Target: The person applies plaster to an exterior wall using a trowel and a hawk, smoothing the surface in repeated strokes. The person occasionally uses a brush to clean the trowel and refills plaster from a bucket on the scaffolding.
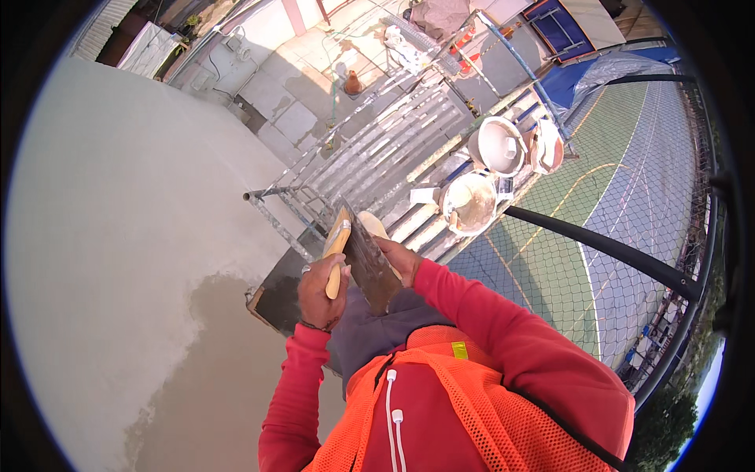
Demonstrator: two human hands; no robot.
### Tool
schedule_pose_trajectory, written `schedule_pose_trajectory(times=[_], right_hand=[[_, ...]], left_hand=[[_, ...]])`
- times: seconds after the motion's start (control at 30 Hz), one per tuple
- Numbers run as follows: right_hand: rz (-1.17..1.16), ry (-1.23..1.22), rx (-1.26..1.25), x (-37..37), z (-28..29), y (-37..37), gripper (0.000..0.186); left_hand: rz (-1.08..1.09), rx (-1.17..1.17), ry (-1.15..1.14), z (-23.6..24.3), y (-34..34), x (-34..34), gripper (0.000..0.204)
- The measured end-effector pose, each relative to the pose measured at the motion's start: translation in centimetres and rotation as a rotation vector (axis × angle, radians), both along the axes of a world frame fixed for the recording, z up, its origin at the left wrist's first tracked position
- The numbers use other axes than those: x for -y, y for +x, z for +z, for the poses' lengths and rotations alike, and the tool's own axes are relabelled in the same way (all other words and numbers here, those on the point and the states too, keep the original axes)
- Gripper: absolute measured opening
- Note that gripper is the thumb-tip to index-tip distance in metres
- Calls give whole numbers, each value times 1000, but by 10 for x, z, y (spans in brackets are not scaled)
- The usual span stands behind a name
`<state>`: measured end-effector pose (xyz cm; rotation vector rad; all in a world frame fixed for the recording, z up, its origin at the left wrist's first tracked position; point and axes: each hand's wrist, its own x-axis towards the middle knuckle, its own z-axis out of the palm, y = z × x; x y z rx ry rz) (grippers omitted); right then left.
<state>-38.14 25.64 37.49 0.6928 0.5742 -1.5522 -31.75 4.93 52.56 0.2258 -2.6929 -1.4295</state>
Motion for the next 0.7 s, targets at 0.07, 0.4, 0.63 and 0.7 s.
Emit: schedule_pose_trajectory(times=[0.07, 0.4, 0.63, 0.7], right_hand=[[-29, 30, -23, -11, 4, 8, 56], [-459, -51, -60, -79, 63, 62, 47], [-471, -210, -118, -89, 85, 54, 53], [-425, -149, -130, -88, 84, 50, 56]], left_hand=[[-14, 54, -21, -4, -6, 1, 25], [-243, -73, 61, 20, -10, -50, 26], [-445, -194, 146, 83, 26, -54, 24], [-377, -147, 205, 84, 33, -62, 26]])
